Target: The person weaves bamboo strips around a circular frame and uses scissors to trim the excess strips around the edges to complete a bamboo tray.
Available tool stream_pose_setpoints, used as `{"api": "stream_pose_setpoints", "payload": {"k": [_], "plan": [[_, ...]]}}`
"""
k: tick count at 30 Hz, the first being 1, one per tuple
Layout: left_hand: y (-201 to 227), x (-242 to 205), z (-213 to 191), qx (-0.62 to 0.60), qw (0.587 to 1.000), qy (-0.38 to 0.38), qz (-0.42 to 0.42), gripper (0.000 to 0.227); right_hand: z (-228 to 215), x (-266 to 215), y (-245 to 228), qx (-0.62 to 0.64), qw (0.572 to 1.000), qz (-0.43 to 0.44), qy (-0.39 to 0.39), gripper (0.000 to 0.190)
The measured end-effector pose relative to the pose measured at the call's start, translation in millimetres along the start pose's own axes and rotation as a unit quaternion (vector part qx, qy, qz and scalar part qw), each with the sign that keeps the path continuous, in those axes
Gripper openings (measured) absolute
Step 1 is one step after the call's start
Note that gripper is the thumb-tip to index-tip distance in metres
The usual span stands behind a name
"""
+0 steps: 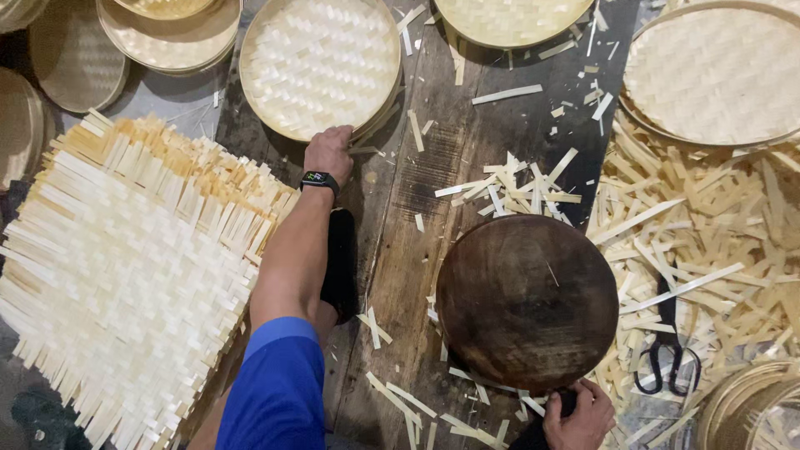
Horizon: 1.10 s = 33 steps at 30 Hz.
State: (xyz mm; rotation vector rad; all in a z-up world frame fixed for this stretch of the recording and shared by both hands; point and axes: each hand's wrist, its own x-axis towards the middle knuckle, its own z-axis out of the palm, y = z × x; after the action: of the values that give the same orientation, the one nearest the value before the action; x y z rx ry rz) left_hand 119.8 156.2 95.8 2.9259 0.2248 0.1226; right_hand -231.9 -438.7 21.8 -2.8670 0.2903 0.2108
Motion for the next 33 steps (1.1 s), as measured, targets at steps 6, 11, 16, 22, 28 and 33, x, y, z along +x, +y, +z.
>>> {"api": "stream_pose_setpoints", "payload": {"k": [6, 11, 16, 22, 28, 33], "plan": [[-13.6, 2.7, 15.4, -0.025, 1.000, 0.011, 0.004, 0.040, 8.7, 2.2, 6.4, -0.055, 0.998, 0.018, -0.033, 0.046], [-29.9, 7.7, 41.3, -0.002, 1.000, 0.003, -0.013, 0.048, 3.3, 3.2, 1.3, -0.025, 0.999, 0.019, -0.028, 0.045], [-56.0, -13.2, -25.4, 0.167, 0.984, -0.054, 0.003, 0.058, -15.8, 10.9, 1.7, 0.052, 0.994, -0.080, 0.043, 0.035], [-86.3, -174.9, -197.8, 0.189, 0.944, -0.265, -0.053, 0.085, -33.7, 59.6, -15.7, 0.488, 0.810, 0.225, -0.234, 0.059], [-106.9, -332.7, -198.2, 0.145, 0.914, -0.292, -0.243, 0.092, -34.6, 45.6, -67.2, 0.493, 0.780, 0.224, -0.313, 0.064], [-129.1, -390.6, -164.8, 0.065, 0.985, -0.079, -0.136, 0.037, -27.1, 20.7, -58.1, 0.471, 0.762, 0.080, -0.437, 0.051]]}}
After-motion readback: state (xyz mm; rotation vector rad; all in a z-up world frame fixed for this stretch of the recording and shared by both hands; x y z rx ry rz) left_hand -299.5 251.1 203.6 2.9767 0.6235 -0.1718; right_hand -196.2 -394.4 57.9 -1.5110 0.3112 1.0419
